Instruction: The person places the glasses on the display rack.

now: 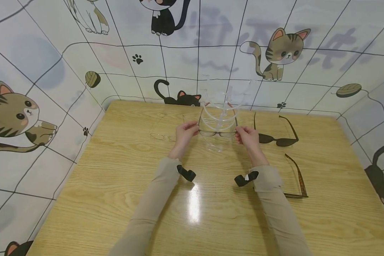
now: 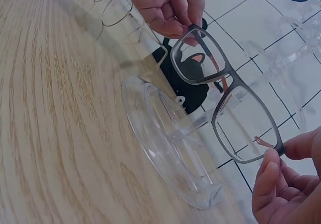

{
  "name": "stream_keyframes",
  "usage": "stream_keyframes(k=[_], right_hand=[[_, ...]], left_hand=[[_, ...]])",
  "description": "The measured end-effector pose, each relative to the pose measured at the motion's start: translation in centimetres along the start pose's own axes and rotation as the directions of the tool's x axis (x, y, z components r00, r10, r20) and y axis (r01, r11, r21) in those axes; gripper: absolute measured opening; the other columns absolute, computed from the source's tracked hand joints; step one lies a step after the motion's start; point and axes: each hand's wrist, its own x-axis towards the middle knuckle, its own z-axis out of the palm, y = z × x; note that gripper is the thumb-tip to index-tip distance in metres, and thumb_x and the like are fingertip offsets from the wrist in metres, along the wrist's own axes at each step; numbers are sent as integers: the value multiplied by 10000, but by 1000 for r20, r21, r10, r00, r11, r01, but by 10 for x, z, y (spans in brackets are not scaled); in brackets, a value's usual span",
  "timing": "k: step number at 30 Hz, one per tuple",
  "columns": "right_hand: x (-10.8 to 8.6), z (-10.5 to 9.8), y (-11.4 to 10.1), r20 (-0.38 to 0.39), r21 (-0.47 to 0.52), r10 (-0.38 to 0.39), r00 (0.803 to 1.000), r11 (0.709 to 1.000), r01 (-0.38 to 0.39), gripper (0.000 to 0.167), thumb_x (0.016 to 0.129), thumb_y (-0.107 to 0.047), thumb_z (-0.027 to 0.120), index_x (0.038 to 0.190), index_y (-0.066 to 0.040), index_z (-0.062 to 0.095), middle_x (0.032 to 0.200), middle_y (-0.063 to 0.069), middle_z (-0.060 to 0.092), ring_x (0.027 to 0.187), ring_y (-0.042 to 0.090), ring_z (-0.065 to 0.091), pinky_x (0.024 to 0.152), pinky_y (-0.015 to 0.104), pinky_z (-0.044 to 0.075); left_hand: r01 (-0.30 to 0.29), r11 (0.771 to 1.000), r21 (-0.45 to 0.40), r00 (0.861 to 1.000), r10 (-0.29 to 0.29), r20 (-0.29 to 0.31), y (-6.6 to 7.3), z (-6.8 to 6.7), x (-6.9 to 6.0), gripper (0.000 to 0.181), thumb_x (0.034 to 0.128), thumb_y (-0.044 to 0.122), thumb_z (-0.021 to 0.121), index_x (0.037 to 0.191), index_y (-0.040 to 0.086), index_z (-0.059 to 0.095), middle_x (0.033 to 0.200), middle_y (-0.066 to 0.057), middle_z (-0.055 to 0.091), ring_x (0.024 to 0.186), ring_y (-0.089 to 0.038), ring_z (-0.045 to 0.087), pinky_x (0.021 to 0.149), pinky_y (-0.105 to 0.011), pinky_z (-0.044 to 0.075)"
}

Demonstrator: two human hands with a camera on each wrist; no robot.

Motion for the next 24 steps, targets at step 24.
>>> stream_keyframes(k=[24], right_hand=[[-3, 3, -3, 14, 44, 23, 1000, 999, -24, 239, 923, -206, 597, 1005, 17, 620, 677, -10, 598, 557, 70, 567, 492, 178, 484]], left_hand=[[-9, 1000, 4, 999, 9, -42, -10, 6, 7, 251, 857, -57, 622, 1107, -68, 641, 1075, -191, 639, 827, -153, 622, 739, -231, 547]])
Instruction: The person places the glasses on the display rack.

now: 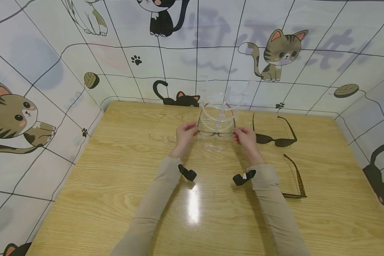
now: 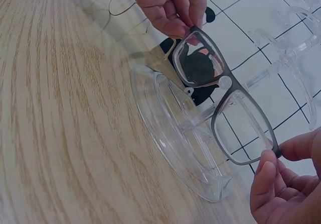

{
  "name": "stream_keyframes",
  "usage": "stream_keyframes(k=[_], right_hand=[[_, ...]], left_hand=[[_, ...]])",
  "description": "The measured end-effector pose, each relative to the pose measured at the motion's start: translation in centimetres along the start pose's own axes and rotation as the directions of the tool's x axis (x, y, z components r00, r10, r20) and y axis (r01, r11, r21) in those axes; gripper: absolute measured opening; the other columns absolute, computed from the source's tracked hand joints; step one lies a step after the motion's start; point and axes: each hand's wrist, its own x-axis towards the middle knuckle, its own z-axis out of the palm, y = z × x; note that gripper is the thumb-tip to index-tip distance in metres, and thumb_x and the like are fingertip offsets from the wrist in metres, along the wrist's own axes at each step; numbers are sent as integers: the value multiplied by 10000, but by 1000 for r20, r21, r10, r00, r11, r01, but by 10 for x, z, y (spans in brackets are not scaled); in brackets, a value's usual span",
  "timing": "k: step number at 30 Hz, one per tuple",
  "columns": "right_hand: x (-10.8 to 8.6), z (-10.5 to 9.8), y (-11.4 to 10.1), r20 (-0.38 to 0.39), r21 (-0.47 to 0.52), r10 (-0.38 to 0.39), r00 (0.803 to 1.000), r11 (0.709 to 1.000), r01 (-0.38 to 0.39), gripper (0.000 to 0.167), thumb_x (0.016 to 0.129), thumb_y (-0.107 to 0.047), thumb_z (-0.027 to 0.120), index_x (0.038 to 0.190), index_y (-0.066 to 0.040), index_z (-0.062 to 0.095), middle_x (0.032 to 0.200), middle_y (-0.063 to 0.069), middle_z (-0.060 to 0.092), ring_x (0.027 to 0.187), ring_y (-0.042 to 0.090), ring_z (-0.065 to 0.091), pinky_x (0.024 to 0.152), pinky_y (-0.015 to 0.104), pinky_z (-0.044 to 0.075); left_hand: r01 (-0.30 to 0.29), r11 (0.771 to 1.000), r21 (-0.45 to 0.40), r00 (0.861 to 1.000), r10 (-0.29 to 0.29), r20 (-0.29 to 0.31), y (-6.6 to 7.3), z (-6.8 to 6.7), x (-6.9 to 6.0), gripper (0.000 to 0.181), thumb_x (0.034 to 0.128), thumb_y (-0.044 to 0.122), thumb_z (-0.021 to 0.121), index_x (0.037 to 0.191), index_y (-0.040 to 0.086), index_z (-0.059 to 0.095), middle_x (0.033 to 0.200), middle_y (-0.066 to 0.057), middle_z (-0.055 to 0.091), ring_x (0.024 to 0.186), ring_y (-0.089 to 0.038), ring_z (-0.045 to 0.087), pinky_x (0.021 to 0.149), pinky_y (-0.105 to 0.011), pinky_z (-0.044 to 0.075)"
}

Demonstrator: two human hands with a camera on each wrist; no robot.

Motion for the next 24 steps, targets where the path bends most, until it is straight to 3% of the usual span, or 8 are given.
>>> stream_keyframes(k=[8, 15, 19, 24], right_hand=[[-25, 7, -29, -6, -55, 64, 998, 996, -65, 323, 947, -173, 548, 1142, 84, 562, 693, -36, 585, 577, 42, 555, 550, 170, 498], [-37, 6, -36, -12, -126, 43, 999, 991, -44, 367, 974, -173, 502, 1246, 72, 526, 875, 107, 605, 648, 86, 588, 640, 223, 527], [-45, 5, -37, -21, -156, 13, 1000, 988, -16, 369, 976, -184, 498, 1264, 45, 521, 969, 169, 598, 718, 139, 609, 700, 273, 539], [-55, 5, -37, -17, -159, -26, 999, 987, 23, 340, 968, -173, 512, 1236, 35, 527, 889, 99, 600, 692, 117, 598, 676, 250, 533]], left_hand=[[4, 1000, 9, 1000, -4, 11, -2, -2, 1, 255, 862, -50, 619, 1116, -70, 634, 1089, -197, 630, 833, -140, 611, 760, -238, 544], [0, 999, 54, 999, -2, 35, 1, -6, -4, 298, 868, -44, 607, 1164, -81, 598, 1108, -205, 617, 920, -197, 613, 798, -248, 535], [-33, 995, 93, 999, 29, 35, 4, -9, -9, 309, 866, -47, 605, 1171, -92, 590, 1092, -197, 621, 932, -198, 603, 805, -243, 530], [-97, 985, 145, 995, 93, 32, 13, -15, -15, 292, 845, -45, 628, 1134, -84, 616, 1061, -198, 644, 915, -224, 621, 789, -248, 535]])
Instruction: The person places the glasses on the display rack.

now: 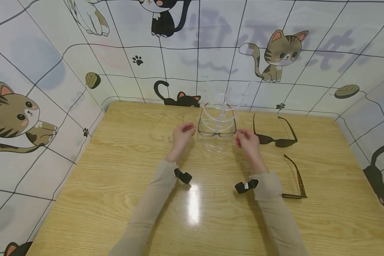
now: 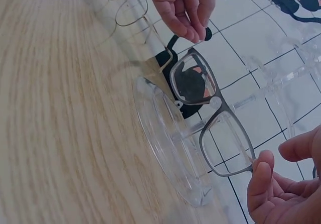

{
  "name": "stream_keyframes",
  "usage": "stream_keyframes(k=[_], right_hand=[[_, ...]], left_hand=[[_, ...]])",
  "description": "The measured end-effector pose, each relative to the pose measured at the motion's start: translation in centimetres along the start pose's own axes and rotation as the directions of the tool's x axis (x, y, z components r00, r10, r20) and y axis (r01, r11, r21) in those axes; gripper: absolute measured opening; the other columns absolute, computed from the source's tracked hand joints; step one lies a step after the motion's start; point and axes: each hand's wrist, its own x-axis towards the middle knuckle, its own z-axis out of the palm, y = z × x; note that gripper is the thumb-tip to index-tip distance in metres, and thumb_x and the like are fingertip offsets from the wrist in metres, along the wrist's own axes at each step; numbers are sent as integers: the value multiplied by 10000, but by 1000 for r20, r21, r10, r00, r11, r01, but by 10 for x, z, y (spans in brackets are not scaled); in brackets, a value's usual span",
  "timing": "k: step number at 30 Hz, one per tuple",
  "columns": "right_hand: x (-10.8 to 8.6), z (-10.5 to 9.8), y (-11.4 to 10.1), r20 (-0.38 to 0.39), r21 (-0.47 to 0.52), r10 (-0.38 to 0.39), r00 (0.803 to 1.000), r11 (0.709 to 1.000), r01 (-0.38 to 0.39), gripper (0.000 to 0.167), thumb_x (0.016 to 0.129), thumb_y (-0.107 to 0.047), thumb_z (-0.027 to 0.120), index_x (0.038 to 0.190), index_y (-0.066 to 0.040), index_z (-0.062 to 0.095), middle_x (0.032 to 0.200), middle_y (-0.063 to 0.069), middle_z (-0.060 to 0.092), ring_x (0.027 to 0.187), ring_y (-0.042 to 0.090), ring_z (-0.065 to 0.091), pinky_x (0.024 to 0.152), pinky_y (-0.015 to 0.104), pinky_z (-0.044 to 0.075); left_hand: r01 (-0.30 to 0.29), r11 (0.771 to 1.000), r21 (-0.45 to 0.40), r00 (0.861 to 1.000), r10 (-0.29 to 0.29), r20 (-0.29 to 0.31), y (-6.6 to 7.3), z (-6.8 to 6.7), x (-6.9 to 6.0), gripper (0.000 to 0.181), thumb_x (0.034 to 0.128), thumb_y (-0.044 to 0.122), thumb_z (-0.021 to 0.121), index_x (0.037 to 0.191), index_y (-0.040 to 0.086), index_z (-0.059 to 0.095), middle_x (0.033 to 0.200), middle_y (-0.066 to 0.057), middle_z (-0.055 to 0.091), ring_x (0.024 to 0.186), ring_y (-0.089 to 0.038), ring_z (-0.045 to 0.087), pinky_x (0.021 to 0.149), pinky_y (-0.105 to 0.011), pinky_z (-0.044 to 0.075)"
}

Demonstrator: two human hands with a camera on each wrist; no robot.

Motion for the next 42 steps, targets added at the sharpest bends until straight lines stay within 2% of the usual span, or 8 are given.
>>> stream_keyframes(k=[6, 16, 20, 24, 27, 38, 42], right_hand=[[-13, 0, -1, 5, 44, -59, 998, 997, 59, 342, 957, -139, 529, 1218, 82, 518, 774, 14, 593, 603, 30, 564, 584, 155, 501], [-29, 12, -3, 48, 54, -78, 996, 996, 76, 292, 950, -93, 524, 1182, 83, 527, 714, -31, 569, 586, 19, 543, 572, 169, 497], [-33, 20, -2, 79, 46, -81, 994, 996, 77, 282, 947, -86, 524, 1176, 78, 533, 764, 26, 583, 600, 37, 546, 581, 184, 497], [-37, 27, -1, 123, 36, -107, 987, 994, 103, 280, 945, -81, 523, 1176, 78, 533, 815, 111, 599, 626, 83, 560, 598, 223, 513], [-39, 32, -1, 144, 41, -130, 981, 991, 125, 278, 934, -65, 525, 1167, 85, 534, 806, 121, 607, 623, 88, 562, 596, 232, 519], [-41, 60, -2, 180, 117, -173, 968, 981, 154, 249, 891, 25, 539, 1106, 150, 530, 728, -22, 584, 592, 29, 556, 553, 157, 484], [-39, 70, 0, 215, 120, -170, 962, 982, 147, 232, 897, 20, 548, 1091, 145, 539, 751, -16, 600, 621, 40, 582, 583, 172, 504]], left_hand=[[-29, 999, 14, 999, 29, 20, 5, -14, -6, 289, 859, -34, 618, 1144, -77, 616, 1093, -212, 630, 957, -242, 613, 811, -268, 535], [-17, 999, 44, 999, 16, 34, 9, -45, -15, 309, 886, 19, 611, 1181, -72, 595, 1115, -192, 623, 952, -241, 620, 856, -337, 525], [-20, 999, 35, 999, 19, 33, 9, -55, -18, 310, 890, 15, 604, 1182, -85, 585, 1116, -200, 620, 934, -211, 620, 844, -310, 530], [-11, 999, 37, 1000, 10, 14, 7, -64, -20, 304, 885, 3, 608, 1173, -91, 589, 1109, -210, 621, 899, -171, 620, 806, -257, 537], [-4, 999, 37, 1000, 5, -10, 5, -71, -20, 309, 876, -15, 609, 1170, -107, 582, 1101, -218, 622, 890, -156, 621, 798, -240, 536], [-11, 998, 66, 996, 16, -85, 1, -108, -24, 312, 878, -18, 602, 1172, -119, 574, 1093, -221, 620, 822, -85, 613, 765, -202, 531], [10, 998, 57, 993, -3, -115, 1, -120, -23, 313, 881, -15, 605, 1179, -108, 575, 1092, -209, 617, 802, -64, 605, 754, -182, 526]])
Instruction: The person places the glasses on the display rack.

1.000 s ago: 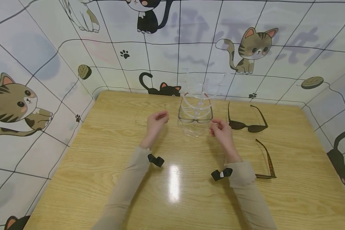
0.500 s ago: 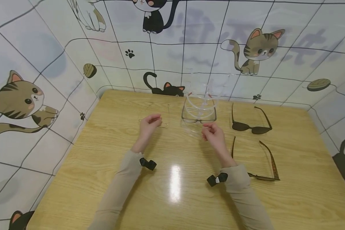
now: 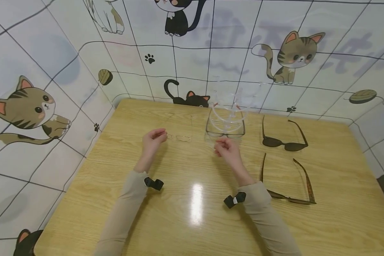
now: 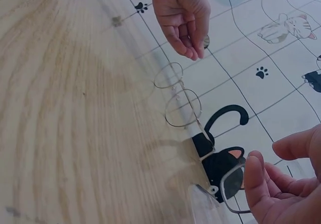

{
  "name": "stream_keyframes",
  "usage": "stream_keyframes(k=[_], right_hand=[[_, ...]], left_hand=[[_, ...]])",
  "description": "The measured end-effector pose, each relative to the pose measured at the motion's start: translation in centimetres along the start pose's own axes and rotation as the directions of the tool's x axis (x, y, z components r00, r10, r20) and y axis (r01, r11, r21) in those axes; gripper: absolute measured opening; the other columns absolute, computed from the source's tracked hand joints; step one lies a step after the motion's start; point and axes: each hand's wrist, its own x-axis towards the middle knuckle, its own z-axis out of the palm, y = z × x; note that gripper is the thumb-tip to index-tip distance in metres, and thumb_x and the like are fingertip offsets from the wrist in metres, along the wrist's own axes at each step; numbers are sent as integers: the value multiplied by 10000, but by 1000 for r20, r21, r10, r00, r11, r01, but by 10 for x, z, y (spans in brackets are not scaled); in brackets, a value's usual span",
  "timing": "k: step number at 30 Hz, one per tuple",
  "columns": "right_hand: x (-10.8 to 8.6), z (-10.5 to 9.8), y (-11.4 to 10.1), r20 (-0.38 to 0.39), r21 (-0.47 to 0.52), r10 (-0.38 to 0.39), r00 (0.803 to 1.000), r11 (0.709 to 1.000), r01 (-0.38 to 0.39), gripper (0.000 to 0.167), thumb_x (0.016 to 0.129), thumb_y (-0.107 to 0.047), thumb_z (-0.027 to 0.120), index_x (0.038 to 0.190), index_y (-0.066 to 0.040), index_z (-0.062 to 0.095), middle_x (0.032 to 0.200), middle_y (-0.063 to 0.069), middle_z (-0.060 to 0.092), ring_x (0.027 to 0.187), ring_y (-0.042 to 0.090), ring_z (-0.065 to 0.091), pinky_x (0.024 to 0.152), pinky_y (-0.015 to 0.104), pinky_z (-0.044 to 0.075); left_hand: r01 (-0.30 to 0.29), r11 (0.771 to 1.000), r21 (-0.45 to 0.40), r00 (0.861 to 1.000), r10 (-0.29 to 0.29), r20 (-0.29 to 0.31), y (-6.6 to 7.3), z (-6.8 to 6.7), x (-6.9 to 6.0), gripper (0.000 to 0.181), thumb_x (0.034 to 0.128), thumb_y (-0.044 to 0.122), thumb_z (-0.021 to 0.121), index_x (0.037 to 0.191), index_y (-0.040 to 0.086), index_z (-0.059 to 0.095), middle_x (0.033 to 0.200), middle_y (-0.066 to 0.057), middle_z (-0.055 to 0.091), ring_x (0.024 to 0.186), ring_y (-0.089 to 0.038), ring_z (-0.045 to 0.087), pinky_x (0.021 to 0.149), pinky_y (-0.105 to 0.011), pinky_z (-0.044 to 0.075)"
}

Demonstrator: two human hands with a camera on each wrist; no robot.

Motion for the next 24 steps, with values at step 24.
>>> stream_keyframes(k=[24], right_hand=[[25, 54, 7, 80, -72, 90, 993, 994, -84, 265, 912, -39, 568, 1132, 107, 585, 982, 222, 634, 854, 259, 644, 740, 294, 560]], left_hand=[[64, 997, 52, 986, -55, -156, -16, -28, 29, 277, 903, 49, 589, 1157, -60, 605, 997, -84, 587, 804, -94, 562, 806, -253, 515]])
